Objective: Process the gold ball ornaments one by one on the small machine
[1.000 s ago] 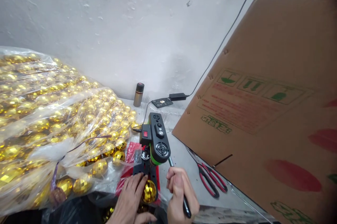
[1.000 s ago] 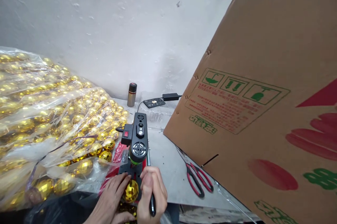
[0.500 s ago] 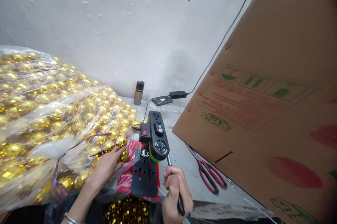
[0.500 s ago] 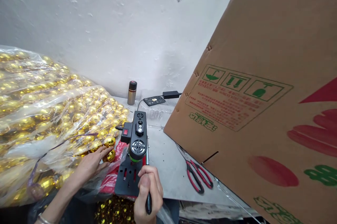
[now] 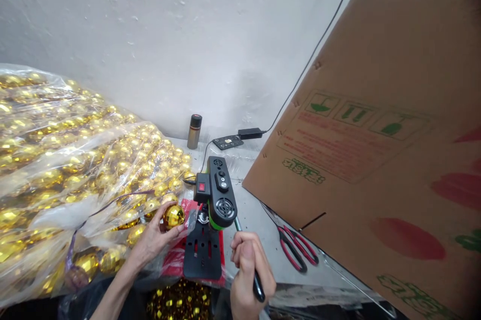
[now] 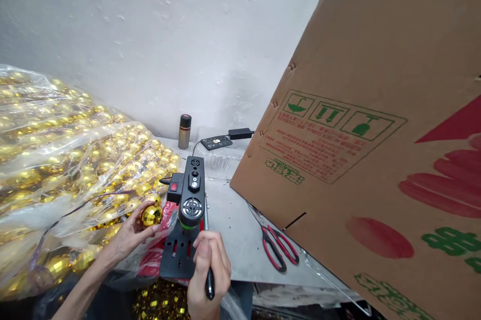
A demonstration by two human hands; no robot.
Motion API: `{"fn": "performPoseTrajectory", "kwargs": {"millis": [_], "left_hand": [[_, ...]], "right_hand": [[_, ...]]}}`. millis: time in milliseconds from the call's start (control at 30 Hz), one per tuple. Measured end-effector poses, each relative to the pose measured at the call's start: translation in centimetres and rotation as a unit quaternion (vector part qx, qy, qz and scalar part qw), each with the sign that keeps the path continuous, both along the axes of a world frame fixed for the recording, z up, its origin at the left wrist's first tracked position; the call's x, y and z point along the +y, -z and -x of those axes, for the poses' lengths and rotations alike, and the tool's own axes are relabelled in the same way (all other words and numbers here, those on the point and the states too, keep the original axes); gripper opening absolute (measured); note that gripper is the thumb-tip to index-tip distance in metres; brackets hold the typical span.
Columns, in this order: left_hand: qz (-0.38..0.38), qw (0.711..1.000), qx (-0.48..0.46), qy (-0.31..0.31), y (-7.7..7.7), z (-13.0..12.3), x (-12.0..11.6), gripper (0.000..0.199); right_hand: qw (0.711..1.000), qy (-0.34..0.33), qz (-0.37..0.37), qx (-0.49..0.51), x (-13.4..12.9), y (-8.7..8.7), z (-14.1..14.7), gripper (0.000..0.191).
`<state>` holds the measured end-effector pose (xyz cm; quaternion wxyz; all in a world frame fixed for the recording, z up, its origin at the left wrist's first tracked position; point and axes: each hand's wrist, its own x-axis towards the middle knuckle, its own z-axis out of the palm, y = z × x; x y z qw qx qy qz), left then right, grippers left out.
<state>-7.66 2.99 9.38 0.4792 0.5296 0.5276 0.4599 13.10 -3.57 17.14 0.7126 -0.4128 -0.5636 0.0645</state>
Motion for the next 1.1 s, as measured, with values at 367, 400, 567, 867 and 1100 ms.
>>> {"fn": "performPoseTrajectory", "kwargs": {"millis": [367, 400, 567, 867, 1100], "left_hand": [[0.146, 0.942, -0.278, -0.116, -0.4, -3.6, -1.2, 0.08], [0.146, 0.941, -0.278, -0.125, -0.1, -3.8, -1.1, 0.08], [0.099, 0.982, -0.136, -0.086, 2.1, -4.6, -1.5, 0.081], [-0.072, 0.988, 0.133, -0.002, 4.9, -5.9, -2.9, 0.057], [-0.134, 0.978, 0.161, 0.013, 5.4, -6.3, -2.3, 0.053]], "right_hand": [[1.0, -0.01, 0.011, -0.015, -0.3, 0.4, -0.3, 0.036], [1.0, -0.009, 0.012, -0.017, -0.3, 0.3, -0.3, 0.036], [0.999, 0.001, 0.025, -0.024, 0.0, -1.2, -0.2, 0.036], [0.998, -0.03, 0.048, -0.019, 0.2, -2.7, -0.5, 0.037], [0.998, -0.034, 0.044, -0.026, -0.2, -2.2, -0.6, 0.035]]}}
